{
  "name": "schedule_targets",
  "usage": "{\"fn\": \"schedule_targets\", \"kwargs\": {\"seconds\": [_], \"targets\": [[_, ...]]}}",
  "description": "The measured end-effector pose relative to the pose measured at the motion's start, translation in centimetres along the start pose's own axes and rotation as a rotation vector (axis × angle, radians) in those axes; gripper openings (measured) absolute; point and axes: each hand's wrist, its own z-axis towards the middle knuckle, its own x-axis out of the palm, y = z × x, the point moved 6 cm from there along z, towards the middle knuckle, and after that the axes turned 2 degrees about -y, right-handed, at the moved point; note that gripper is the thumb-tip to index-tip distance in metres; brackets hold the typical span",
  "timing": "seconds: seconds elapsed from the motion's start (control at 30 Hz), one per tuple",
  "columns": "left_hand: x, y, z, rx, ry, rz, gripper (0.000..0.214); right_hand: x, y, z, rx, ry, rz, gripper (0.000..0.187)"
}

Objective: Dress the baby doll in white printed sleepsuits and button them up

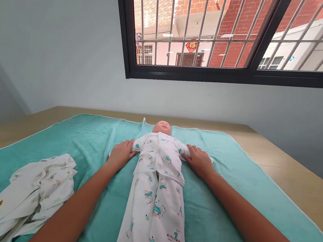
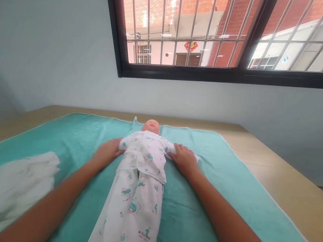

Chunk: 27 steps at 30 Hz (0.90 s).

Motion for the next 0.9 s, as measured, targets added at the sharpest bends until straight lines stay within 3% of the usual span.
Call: {"fn": "schedule_targets", "kwargs": {"seconds": [0.37,0.5,0.73,0.83,0.9], "targets": [[-0.6,5.0,-2.1,-0.205,-0.029,0.281,0.032,0.1,-3.8,-1.3,0.073,-0.058,-0.126,0.027],[-0.4,5.0,-1.7,-0.259,-0.071,0.302,0.033,-0.3,-4.4,-1.1,0.093,-0.151,-0.138,0.032],[0.3,5.3,-1.4,-0.327,-0.093,0.279,0.037,0.7,-4.8,-0.7,0.158,-0.169,-0.094,0.043],[-0.7,4.8,-1.6,-0.335,-0.172,0.236,0.047,0.3,-4.4,-1.0,0.166,-0.159,-0.049,0.049],[-2.0,3.7,-2.1,-0.287,-0.26,0.122,0.049,-1.1,-3.2,-1.7,0.138,-0.209,0.028,0.046]]}}
